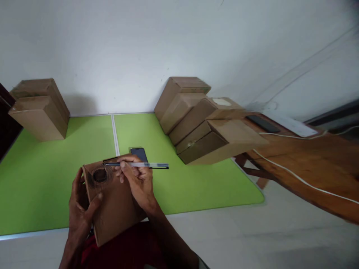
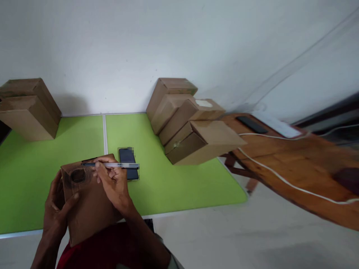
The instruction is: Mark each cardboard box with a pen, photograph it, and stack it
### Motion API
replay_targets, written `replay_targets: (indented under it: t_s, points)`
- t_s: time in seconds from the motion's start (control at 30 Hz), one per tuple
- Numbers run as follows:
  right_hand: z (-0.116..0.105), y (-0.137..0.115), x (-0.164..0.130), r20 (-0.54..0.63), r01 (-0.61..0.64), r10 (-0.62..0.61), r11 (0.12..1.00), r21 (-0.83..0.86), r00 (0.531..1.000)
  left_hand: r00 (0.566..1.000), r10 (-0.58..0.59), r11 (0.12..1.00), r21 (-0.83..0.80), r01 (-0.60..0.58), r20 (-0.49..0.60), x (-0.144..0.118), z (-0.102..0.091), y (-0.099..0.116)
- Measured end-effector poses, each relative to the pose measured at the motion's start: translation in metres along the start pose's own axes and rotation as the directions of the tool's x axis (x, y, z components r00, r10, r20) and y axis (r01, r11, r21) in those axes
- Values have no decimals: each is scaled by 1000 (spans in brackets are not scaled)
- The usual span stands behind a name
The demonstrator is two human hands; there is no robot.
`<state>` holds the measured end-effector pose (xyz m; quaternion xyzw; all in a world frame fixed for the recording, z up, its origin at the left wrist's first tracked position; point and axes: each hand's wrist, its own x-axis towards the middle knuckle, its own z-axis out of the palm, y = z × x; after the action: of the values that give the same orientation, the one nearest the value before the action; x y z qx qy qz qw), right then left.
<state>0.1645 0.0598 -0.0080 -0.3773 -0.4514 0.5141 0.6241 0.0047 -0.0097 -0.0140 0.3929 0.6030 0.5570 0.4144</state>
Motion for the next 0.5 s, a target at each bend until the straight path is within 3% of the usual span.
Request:
replay_targets:
  t_s: [0.13, 0.23, 0.3, 0.33, 0.4, 0.47, 0.5]
  points:
    - [8, -2, 2, 133, -1, -3, 1000, 25, 991, 1000, -23, 999, 22, 23, -6, 0, -4, -4]
    - [-10, -4, 15, 15, 65, -65, 998, 4, 998, 998, -63, 998, 21, 64, -28, 7, -21, -12]
    - [-27, -1, 30, -77, 86, -102, 979, -187, 992, 992, -98, 995, 23, 100, -83, 13, -36, -16]
    - [-34, 2, 37, -48, 47, -70, 927, -372, 996, 986, -118, 992, 22, 121, -116, 15, -43, -18]
    - [-39, 13, 49, 62, -43, 136, 655, -755, 989, 972, -161, 986, 13, 165, -168, 20, -53, -22]
    - [-35, 29, 54, 86, -47, 349, 355, -934, 933, 961, -202, 979, -13, 203, -186, 24, -58, -25]
    - [-31, 37, 54, 74, -44, 404, 276, -960, 912, 958, -221, 975, -27, 220, -186, 26, -59, -27]
